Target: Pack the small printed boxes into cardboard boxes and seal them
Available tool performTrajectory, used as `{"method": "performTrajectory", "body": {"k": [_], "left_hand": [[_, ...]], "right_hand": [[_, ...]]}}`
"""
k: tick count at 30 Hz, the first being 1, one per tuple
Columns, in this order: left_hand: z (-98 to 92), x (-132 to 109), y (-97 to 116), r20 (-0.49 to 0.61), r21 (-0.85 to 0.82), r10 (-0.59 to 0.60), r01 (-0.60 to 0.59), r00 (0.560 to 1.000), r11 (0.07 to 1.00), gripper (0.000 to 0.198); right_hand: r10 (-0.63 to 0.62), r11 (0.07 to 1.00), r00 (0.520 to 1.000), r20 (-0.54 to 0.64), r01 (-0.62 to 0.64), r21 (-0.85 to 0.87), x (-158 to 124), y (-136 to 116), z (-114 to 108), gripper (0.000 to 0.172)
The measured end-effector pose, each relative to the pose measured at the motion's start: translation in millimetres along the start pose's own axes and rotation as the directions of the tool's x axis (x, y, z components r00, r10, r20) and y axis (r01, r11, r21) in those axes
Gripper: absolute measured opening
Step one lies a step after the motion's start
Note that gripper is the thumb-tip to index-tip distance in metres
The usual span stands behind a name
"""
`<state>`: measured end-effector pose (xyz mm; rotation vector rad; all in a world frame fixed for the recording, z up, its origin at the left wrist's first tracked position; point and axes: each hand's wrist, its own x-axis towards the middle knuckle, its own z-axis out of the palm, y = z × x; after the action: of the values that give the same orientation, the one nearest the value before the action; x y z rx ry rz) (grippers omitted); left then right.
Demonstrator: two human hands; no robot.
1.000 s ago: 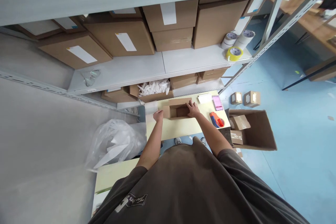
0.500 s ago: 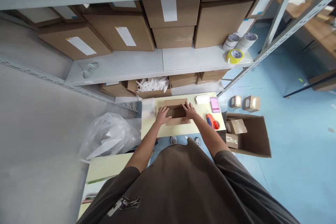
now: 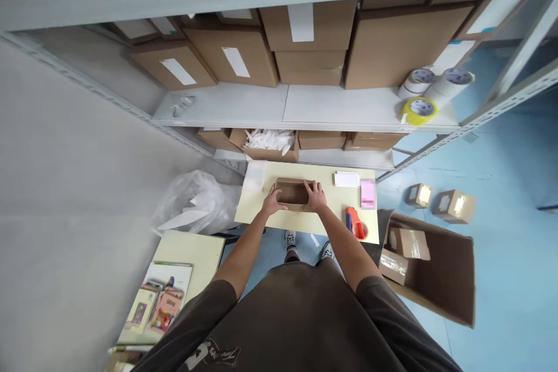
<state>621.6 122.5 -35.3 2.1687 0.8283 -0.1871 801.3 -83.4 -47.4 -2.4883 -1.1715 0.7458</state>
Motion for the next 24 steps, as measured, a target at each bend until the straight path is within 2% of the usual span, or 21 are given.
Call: {"method": "performTrajectory", "body": {"k": [4,8,11,14,16,17,19,21,24], "left_hand": [[4.1,4.2,-2.3,-0.014,-0.108,0.018,-0.019,1.000,0.994,0.081],[5.6,2.9,-3.1,-0.052,-0.151,0.054,-0.061,0.997,0.987,0.078],[4.4,-3.0,-6.2,-0.008,-0.161,0.059,-0.059,0.998,0.985,0.093],[4.1,-11.1,-14.5,0.033,-0.190,0.110,-0.102,0.993,0.976,0.122],[4.6,-14.9,-22.8,0.013,-0.243,0.170,-0.161,0.985,0.956,0.128],[4.3,-15.5,-27.7,-0.021,-0.282,0.184,-0.182,0.983,0.942,0.123],[0.2,-13.2,-39.1,-0.121,-0.366,0.161,-0.195,0.980,0.910,0.100],[-11.1,-5.6,-53.6,-0.198,-0.444,0.093,-0.174,0.976,0.879,0.075],[-43.1,14.1,-82.5,-0.214,-0.506,-0.008,-0.104,0.977,0.856,0.056]], "right_hand": [[-0.061,0.989,0.997,-0.054,0.068,0.130,-0.4,10.4,3.4,0.143],[-0.077,0.963,0.993,-0.086,0.096,0.251,-2.3,14.9,4.3,0.140],[-0.067,0.917,0.995,-0.078,0.092,0.388,-7.0,18.2,0.2,0.129],[0.054,0.822,0.987,-0.151,0.042,0.568,-14.5,13.2,-5.2,0.105],[0.181,0.755,0.946,-0.269,0.042,0.655,-20.5,-1.5,-6.8,0.090],[0.228,0.728,0.916,-0.329,0.063,0.682,-23.2,-13.0,-6.6,0.085],[0.261,0.681,0.876,-0.405,0.131,0.721,-26.4,-43.6,-4.4,0.076],[0.246,0.621,0.880,-0.408,0.180,0.763,-23.4,-80.7,0.0,0.069],[0.212,0.552,0.915,-0.343,0.178,0.814,-1.7,-137.9,10.5,0.064]]}}
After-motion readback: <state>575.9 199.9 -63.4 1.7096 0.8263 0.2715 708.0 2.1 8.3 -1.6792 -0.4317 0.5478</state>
